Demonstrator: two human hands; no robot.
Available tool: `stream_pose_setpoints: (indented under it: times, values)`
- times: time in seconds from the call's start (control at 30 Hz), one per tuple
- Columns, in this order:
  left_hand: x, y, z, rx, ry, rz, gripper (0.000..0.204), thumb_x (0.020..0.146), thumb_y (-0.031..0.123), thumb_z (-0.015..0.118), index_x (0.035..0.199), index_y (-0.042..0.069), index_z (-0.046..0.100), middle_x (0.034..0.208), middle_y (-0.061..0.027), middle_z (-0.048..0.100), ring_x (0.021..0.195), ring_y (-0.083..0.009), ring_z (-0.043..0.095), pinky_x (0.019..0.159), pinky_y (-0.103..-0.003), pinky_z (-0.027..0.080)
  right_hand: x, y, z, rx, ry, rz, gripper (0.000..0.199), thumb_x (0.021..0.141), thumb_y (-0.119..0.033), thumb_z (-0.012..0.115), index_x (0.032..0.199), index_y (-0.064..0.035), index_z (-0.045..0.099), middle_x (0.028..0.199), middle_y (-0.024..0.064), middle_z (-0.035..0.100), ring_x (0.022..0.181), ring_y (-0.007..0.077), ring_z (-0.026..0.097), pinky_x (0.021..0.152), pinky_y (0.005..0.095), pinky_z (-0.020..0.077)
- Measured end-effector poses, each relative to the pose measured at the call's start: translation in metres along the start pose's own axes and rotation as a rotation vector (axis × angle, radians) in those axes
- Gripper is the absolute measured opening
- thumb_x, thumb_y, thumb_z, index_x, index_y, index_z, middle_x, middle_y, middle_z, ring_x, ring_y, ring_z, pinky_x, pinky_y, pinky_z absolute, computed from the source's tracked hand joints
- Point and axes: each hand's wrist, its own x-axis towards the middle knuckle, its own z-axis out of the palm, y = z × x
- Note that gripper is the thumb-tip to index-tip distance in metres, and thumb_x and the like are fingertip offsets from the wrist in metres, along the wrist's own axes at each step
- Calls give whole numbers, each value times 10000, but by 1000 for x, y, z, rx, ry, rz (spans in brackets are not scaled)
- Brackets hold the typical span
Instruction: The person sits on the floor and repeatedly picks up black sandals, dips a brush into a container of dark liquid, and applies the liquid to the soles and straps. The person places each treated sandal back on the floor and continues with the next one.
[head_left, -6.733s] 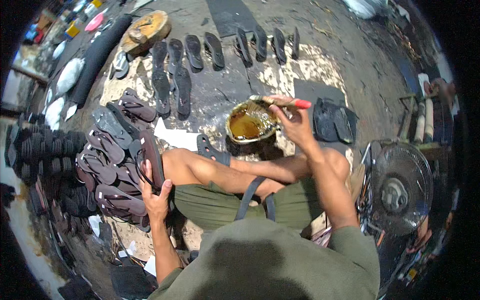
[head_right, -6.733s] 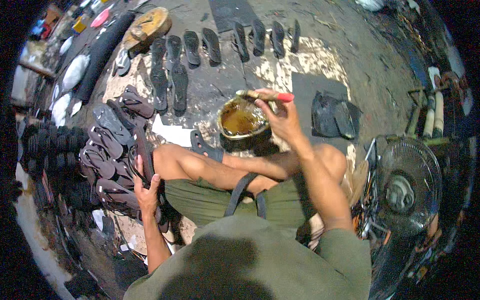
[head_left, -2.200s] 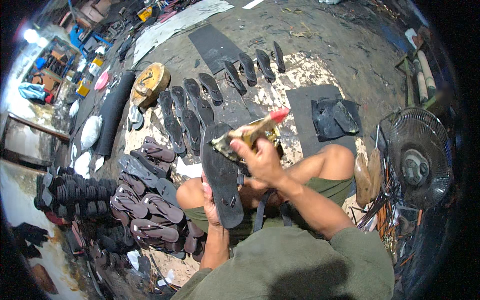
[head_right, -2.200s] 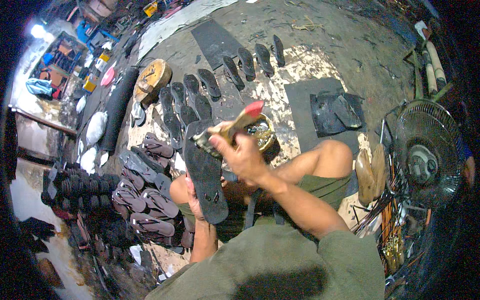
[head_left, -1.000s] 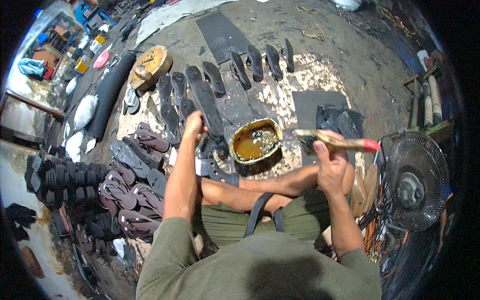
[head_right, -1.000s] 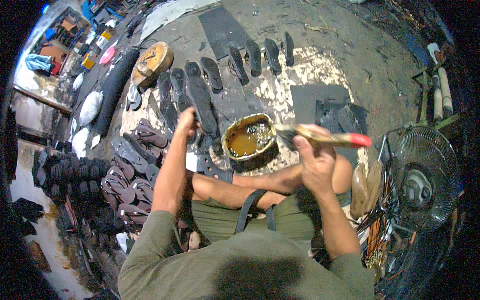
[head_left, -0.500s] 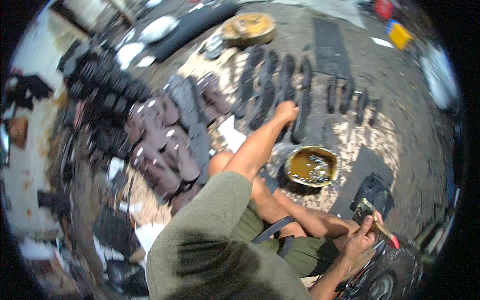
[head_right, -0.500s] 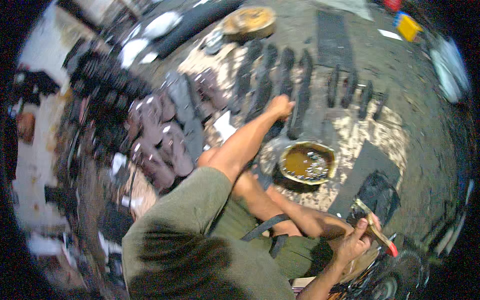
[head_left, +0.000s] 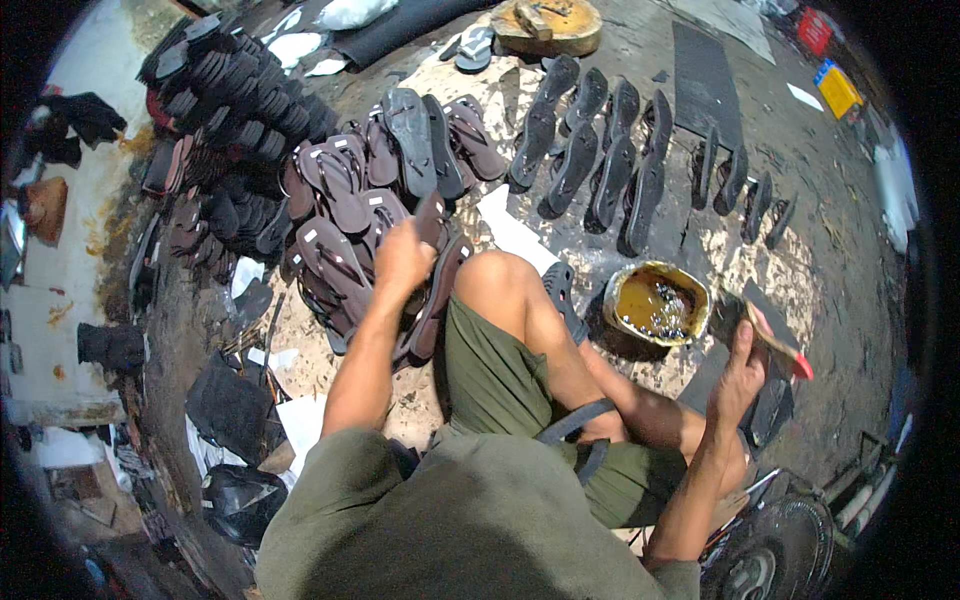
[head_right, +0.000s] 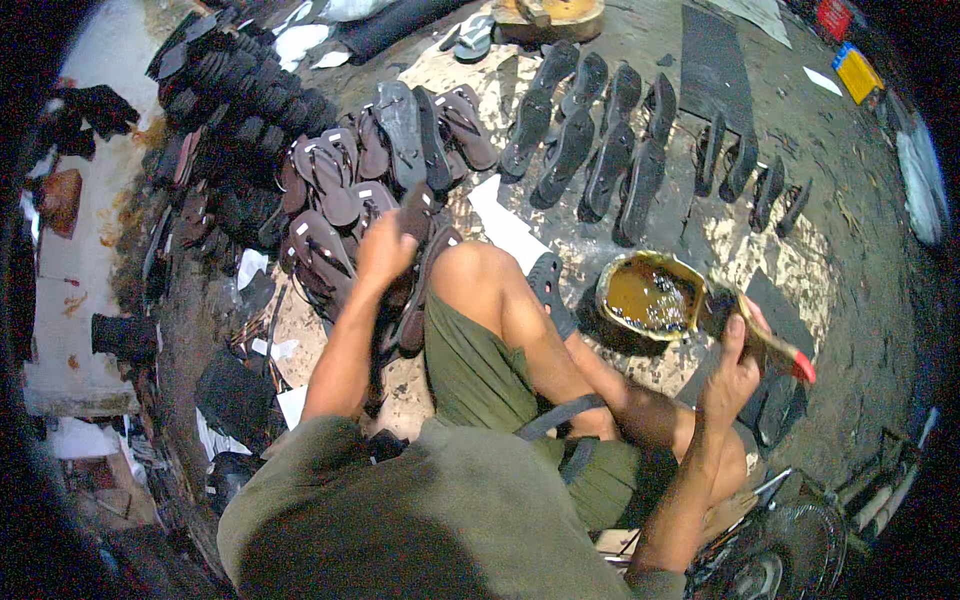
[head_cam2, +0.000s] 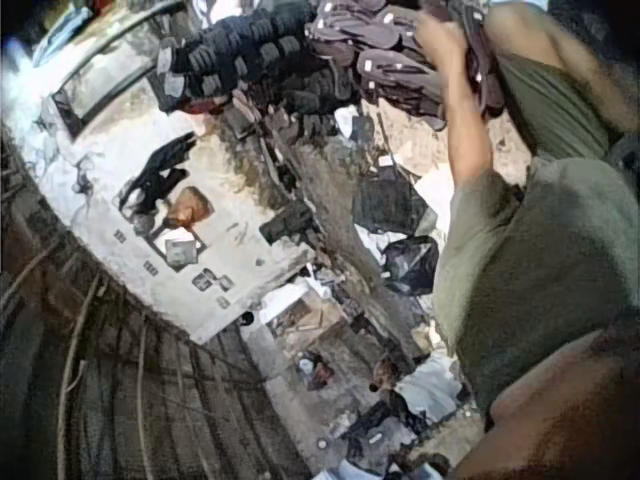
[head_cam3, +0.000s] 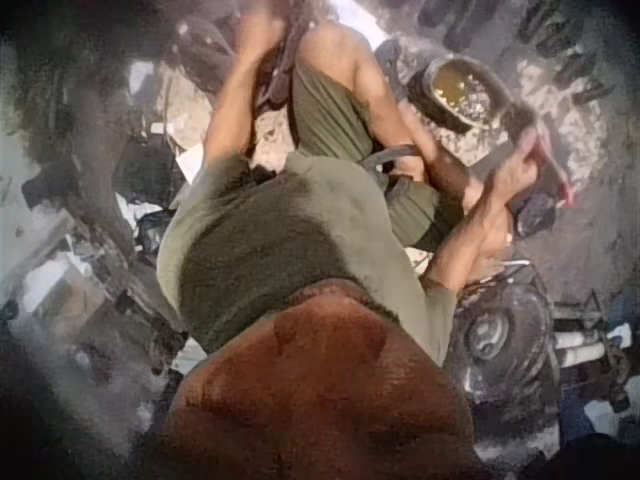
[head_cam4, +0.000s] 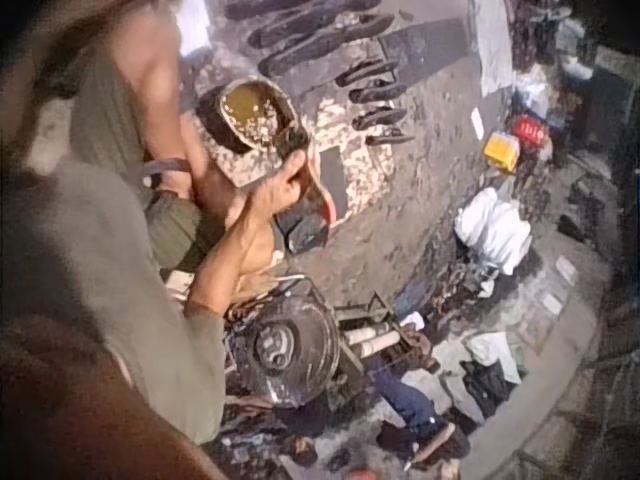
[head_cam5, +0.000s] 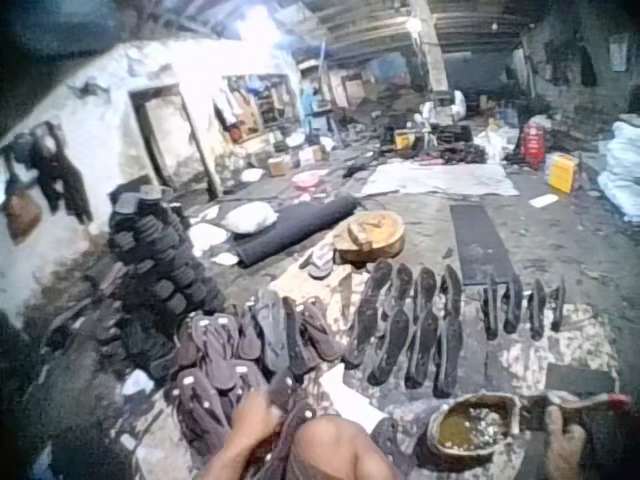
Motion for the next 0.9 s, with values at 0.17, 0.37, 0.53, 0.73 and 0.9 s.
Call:
stream_pose_setpoints:
  times: [0.17,0.37,0.53,0.73,0.9]
  values:
    - [-37,-14,-65,-866,-21,-263,536,992,150,541,1495,22,408,1410,-140,584,1256,-232,564,1067,-382,449,9,33,-9,-91,-39,69,385,1043,-248,618,1331,6,600,1258,70,644,1138,163,584,1025,305,442]
    - [-78,43,-73,-1466,-197,-10,612,1026,165,528,1582,32,311,1497,-64,503,1259,-202,536,1074,-356,432,15,31,27,-168,-173,62,305,1030,-237,614,1226,-16,688,1045,82,722,999,159,631,915,322,494]
    - [-64,53,-69,-1595,-137,108,641,982,-16,493,1579,83,283,1509,-124,470,1361,-240,482,1157,-401,370,13,49,29,-178,-100,-5,233,1001,-187,638,1168,-46,719,1023,74,726,922,176,655,877,319,518]
    - [-47,51,-34,-991,188,164,448,910,-79,448,1341,40,473,1447,-154,480,1315,-256,481,1158,-367,319,32,68,24,-327,-274,81,272,948,-257,695,1164,-95,730,1001,138,759,933,271,724,859,382,545]
    - [-55,56,-22,-911,20,216,308,1044,115,506,1314,-22,567,1494,-197,493,1392,-287,453,1173,-402,312,32,83,47,-816,-435,-182,256,878,-363,748,1077,-205,776,959,194,730,914,395,674,795,500,526]
